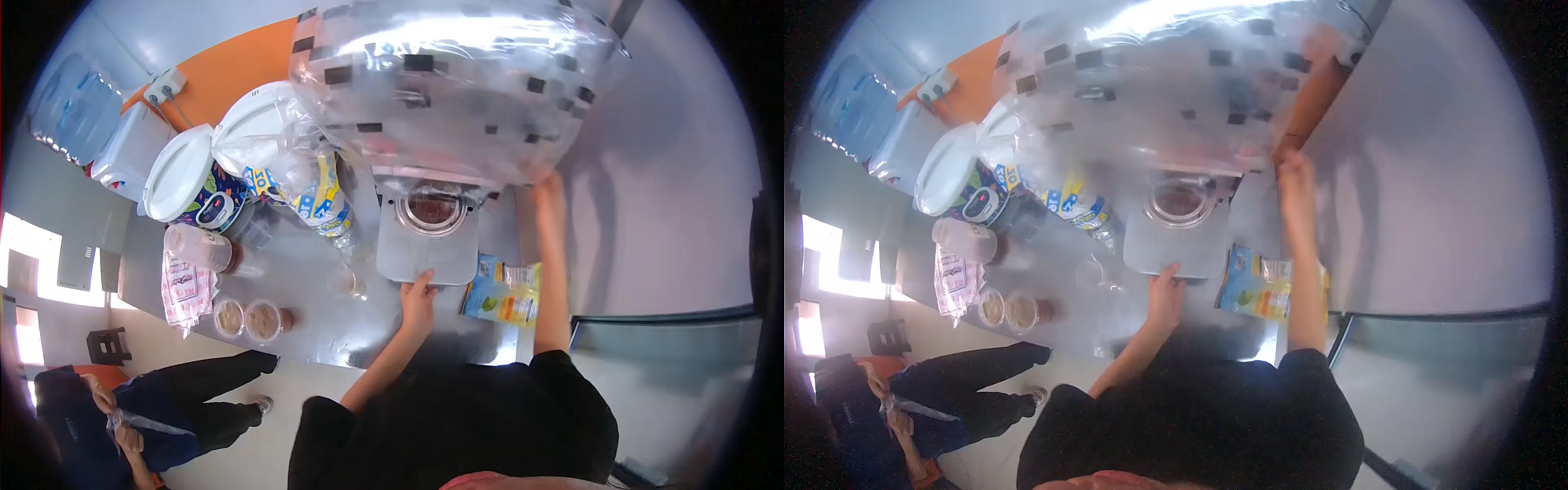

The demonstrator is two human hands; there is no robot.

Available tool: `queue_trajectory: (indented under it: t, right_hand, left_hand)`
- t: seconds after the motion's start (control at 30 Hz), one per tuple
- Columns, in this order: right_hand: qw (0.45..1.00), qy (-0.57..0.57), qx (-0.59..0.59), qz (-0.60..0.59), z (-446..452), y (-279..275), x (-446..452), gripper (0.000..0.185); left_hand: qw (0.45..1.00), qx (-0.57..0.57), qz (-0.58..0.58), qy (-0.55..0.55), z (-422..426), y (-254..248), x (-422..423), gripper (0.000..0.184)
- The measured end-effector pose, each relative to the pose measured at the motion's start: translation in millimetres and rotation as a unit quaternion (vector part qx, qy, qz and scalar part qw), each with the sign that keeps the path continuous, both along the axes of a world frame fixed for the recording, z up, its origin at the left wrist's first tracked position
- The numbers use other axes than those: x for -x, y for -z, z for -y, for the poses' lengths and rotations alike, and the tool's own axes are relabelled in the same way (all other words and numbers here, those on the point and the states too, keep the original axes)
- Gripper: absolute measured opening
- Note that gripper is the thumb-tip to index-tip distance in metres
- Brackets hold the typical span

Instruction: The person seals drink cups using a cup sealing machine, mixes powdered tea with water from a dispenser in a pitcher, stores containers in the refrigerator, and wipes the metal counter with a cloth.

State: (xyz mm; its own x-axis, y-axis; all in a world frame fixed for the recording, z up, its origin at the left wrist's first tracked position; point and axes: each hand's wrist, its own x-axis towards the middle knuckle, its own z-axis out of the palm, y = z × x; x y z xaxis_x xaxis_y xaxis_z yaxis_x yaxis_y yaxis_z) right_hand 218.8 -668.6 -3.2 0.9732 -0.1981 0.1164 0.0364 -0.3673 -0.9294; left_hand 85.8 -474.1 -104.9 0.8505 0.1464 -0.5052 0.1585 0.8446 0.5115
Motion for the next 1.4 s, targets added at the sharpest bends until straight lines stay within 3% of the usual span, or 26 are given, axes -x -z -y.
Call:
queue_trajectory:
  t: [0.03,0.1,0.17,0.23,0.33,0.43,0.47,0.5,0.57,0.67,0.77,0.83,0.9,0.97,1.0,1.03,1.07,1.2,1.27,1.3,1.37,1.4]
  right_hand:
    - [0.998,-0.010,-0.057,-0.006,1.2,53.4,4.0,0.031]
    - [0.994,-0.055,0.055,0.070,-29.0,80.2,33.4,0.030]
    - [0.954,-0.134,0.218,0.155,-61.9,55.2,55.7,0.037]
    - [0.944,-0.140,0.238,0.179,-88.3,33.2,60.3,0.043]
    - [0.921,-0.134,0.308,0.199,-102.2,24.1,53.0,0.056]
    - [0.913,-0.168,0.337,0.156,-114.0,11.8,41.1,0.065]
    - [0.912,-0.192,0.337,0.129,-116.7,8.3,38.3,0.068]
    - [0.905,-0.197,0.357,0.126,-120.9,7.6,37.6,0.069]
    - [0.885,-0.209,0.398,0.123,-129.4,6.1,39.7,0.071]
    - [0.890,-0.189,0.390,0.138,-137.8,-3.0,42.1,0.074]
    - [0.909,-0.180,0.325,0.186,-133.8,-5.9,44.8,0.070]
    - [0.960,-0.223,0.164,0.051,-127.3,2.4,44.8,0.063]
    - [0.949,-0.130,0.179,0.224,-124.6,13.1,52.7,0.054]
    - [0.963,-0.101,0.085,0.235,-113.6,12.9,61.1,0.052]
    - [0.959,-0.147,-0.201,0.135,-108.4,2.4,67.9,0.051]
    - [0.866,-0.176,-0.467,0.018,-102.9,-12.9,77.4,0.051]
    - [0.694,-0.185,-0.688,-0.105,-100.0,-17.5,86.7,0.050]
    - [0.388,-0.174,-0.812,-0.400,-89.7,2.6,128.6,0.057]
    - [0.654,-0.296,-0.620,-0.317,-105.5,3.7,147.6,0.061]
    - [0.757,-0.344,-0.492,-0.258,-116.7,3.6,159.9,0.063]
    - [0.653,-0.335,-0.528,-0.427,-147.2,24.3,174.8,0.068]
    - [0.675,-0.340,-0.494,-0.430,-162.9,38.6,183.9,0.066]
  left_hand:
    - [1.000,0.005,0.000,0.009,-1.2,-2.3,13.4,0.031]
    - [0.999,0.018,0.029,-0.006,-1.9,17.0,22.9,0.029]
    - [0.994,0.054,0.089,-0.014,-2.5,28.4,33.9,0.029]
    - [0.976,0.112,0.185,-0.010,-11.9,33.0,41.7,0.032]
    - [0.946,0.213,0.236,0.056,-22.3,54.0,32.1,0.037]
    - [0.979,0.131,0.154,0.010,-18.8,35.7,-4.3,0.048]
    - [0.976,-0.037,0.203,0.064,-22.3,55.3,-17.5,0.050]
    - [0.941,-0.203,0.247,0.114,-28.1,92.4,-35.2,0.051]
    - [0.890,-0.319,0.283,0.161,-28.6,98.0,-51.3,0.052]
    - [0.928,-0.191,0.283,0.149,-22.4,78.6,-63.6,0.049]
    - [0.936,-0.155,0.293,0.119,-27.3,63.1,-38.3,0.044]
    - [0.898,-0.318,0.291,0.086,-30.4,50.3,-17.4,0.042]
    - [0.962,0.051,0.265,0.046,-32.3,51.6,-7.1,0.051]
    - [0.951,0.239,0.164,0.107,-40.6,65.5,13.4,0.049]
    - [0.953,0.213,0.156,0.146,-45.3,60.6,26.6,0.049]
    - [0.953,0.185,0.146,0.188,-54.8,48.0,46.5,0.048]
    - [0.951,0.158,0.133,0.229,-65.7,40.0,65.1,0.048]
    - [0.964,0.114,0.126,0.205,-92.6,41.8,134.1,0.049]
    - [0.976,0.107,0.097,0.163,-104.1,42.9,156.4,0.050]
    - [0.980,0.109,0.099,0.131,-109.5,39.2,163.9,0.048]
    - [0.986,0.112,0.104,0.074,-119.8,25.7,174.8,0.046]
    - [0.988,0.108,0.102,0.037,-123.6,17.9,176.7,0.045]
